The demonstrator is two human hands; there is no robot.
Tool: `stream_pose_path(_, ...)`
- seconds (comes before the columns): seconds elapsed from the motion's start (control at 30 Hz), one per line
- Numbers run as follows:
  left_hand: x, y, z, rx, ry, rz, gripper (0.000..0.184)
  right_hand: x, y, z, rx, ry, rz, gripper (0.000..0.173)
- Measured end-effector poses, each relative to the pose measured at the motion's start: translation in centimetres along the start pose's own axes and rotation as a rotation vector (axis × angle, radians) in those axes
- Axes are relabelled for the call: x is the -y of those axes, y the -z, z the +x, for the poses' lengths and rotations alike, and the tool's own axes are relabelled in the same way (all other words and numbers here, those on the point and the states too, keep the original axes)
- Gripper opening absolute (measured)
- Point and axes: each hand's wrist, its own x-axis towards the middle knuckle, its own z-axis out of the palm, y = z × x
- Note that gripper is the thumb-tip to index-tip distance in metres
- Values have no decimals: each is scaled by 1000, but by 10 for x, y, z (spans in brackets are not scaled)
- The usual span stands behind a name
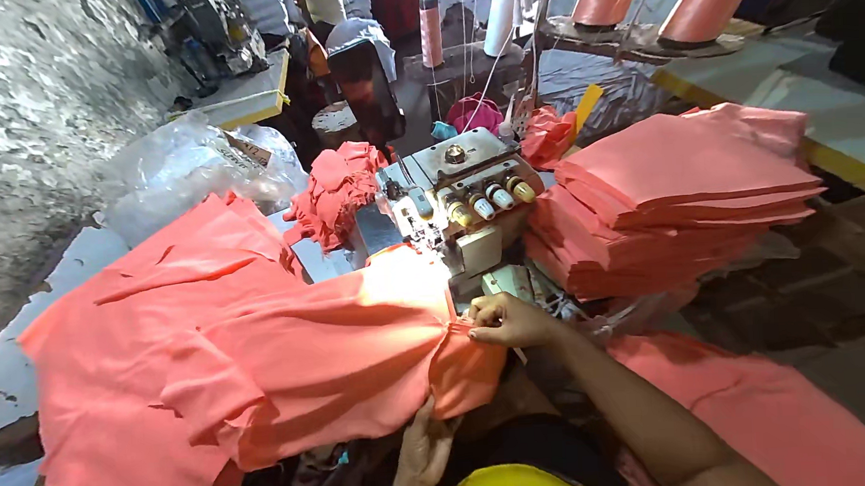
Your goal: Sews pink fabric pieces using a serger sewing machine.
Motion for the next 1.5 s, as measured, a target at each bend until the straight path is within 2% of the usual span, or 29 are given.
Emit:
stream_pose_path(0.03,-1,-5,-3,-29,-38,-62,21,2,-4,-5,-52,6,-6,30)
stream_pose_path(0.1,-4,-15,-9,-22,-91,-184,33,6,-13,-14,-156,38,-12,28)
stream_pose_path(0.17,-7,-27,-18,58,-90,-125,38,3,-20,-22,-228,39,11,27)
stream_pose_path(0.23,-6,-36,-28,91,-151,140,28,-6,-22,-28,-308,37,47,27)
stream_pose_path(0.3,0,-44,-36,-63,-358,477,15,-3,-20,-30,-372,27,58,28)
stream_pose_path(0.37,3,-45,-42,-194,-519,777,12,5,-17,-24,-414,7,27,28)
stream_pose_path(0.43,-1,-49,-38,-182,-647,827,5,5,-14,-12,-415,-22,-2,26)
stream_pose_path(0.5,-12,-58,-39,-185,-779,927,10,5,-14,2,-438,-45,-18,26)
stream_pose_path(0.57,-36,-62,-39,-195,-958,1165,16,13,-15,13,-487,-86,-36,27)
stream_pose_path(0.67,-103,-69,-22,-270,-1298,1483,19,33,-15,14,-505,-237,-58,30)
stream_pose_path(0.7,-127,-75,-18,-313,-1325,1534,22,36,-15,11,-492,-249,-53,29)
stream_pose_path(0.77,-152,-95,-18,-363,-1237,1599,53,40,-17,4,-457,-239,-31,27)
stream_pose_path(0.8,-146,-104,-18,-302,-1231,1628,62,43,-17,0,-444,-233,-20,26)
stream_pose_path(0.9,-80,-119,4,198,-1295,1771,74,46,-23,-1,-458,-213,-23,22)
stream_pose_path(0.93,-59,-118,21,265,-1311,1865,78,44,-27,-2,-493,-190,-67,20)
stream_pose_path(1.0,-45,-109,58,274,-1389,1920,71,46,-32,-6,-528,-165,-149,19)
stream_pose_path(1.07,-54,-99,82,199,-1655,1852,44,42,-36,-7,-587,-129,-233,19)
stream_pose_path(1.13,-66,-93,84,233,-1767,1757,27,34,-40,-3,-630,-92,-265,19)
stream_pose_path(1.23,-88,-95,72,333,-1750,1845,26,28,-43,16,-716,-40,-271,19)
stream_pose_path(1.3,-105,-104,64,370,-1663,1951,27,26,-43,34,-780,-55,-201,17)
stream_pose_path(1.4,-132,-124,60,424,-1300,2048,33,17,-43,58,-855,-109,7,25)
stream_pose_path(1.47,-148,-140,64,401,-989,2093,27,13,-45,65,-888,-123,137,31)
stream_pose_path(1.5,-154,-147,68,373,-895,2107,25,12,-47,64,-901,-136,174,35)
